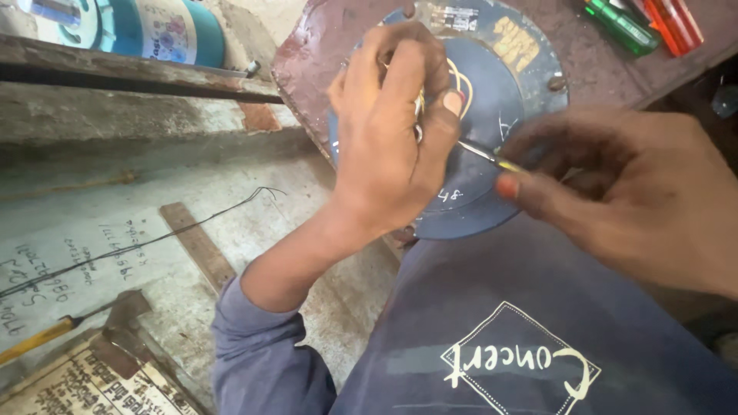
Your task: The person uses a screwdriver to tighten screws on a white electrical component mounted on a blue circular base. They repeatedly adjust the wires and the component while working.
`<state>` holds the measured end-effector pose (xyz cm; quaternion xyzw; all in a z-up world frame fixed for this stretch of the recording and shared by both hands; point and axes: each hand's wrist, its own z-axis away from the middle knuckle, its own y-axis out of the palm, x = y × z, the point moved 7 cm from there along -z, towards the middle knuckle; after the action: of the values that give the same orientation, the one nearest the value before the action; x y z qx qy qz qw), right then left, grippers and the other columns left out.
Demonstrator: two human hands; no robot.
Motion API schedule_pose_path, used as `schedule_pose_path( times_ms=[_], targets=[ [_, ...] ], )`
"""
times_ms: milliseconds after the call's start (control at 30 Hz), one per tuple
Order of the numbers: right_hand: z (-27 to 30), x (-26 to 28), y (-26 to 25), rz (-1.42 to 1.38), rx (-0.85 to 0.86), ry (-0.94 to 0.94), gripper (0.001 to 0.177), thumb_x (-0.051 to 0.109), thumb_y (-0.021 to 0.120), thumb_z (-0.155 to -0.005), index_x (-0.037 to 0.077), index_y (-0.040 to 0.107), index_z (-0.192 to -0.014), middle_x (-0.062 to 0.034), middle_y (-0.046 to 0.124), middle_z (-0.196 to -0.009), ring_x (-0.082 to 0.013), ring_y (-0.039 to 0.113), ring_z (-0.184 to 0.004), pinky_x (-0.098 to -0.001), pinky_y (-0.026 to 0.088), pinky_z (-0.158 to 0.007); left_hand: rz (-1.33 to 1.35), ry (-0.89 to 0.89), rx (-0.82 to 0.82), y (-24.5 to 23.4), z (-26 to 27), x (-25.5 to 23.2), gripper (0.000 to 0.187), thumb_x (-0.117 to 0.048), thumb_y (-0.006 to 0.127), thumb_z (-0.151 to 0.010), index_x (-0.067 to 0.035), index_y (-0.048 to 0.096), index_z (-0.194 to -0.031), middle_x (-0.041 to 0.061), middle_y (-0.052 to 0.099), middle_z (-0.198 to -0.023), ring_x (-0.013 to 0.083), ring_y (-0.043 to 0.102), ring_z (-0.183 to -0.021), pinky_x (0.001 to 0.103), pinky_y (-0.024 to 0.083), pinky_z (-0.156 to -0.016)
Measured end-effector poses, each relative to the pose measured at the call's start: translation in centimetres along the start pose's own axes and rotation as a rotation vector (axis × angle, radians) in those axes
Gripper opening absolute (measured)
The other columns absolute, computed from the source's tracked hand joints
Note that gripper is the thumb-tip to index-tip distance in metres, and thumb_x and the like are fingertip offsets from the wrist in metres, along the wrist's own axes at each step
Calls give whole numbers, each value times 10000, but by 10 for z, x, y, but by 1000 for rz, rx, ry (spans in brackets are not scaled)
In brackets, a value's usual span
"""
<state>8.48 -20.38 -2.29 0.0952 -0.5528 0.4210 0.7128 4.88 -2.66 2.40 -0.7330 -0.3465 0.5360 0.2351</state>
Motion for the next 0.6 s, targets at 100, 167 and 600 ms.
schedule_pose_path(
  times_ms=[100, 167, 600],
  targets=[
    [6, 36, -10, 376, -178, -373, 326, 248, 823, -806, 77, 723, -1066, -52, 671, -818, -212, 652, -619, -307, 497, -521, 12, 19, -29, -1, -3, -1, 236, -68, 657, -967, -40, 552, -1178, 86, 578, -1147, 281, 576, -1082, 417, 411, -973],
    [21, 58, -4, 732, -292, -699, 299, 222, 800, -835, 49, 729, -1067, -74, 670, -847, -218, 636, -619, -315, 471, -515, 35, 22, -49, -1, -2, -2, 210, -57, 655, -978, -34, 550, -1158, 99, 571, -1146, 296, 578, -1080, 415, 434, -968],
    [-9, 11, -11, 267, 58, -220, 164, 207, 754, -937, 71, 754, -1027, -40, 695, -731, -164, 670, -547, -265, 493, -486, 106, -11, -191, -5, 2, -6, 195, -21, 674, -959, -16, 536, -1096, 154, 554, -1140, 357, 582, -1047, 417, 482, -933]
  ],
)
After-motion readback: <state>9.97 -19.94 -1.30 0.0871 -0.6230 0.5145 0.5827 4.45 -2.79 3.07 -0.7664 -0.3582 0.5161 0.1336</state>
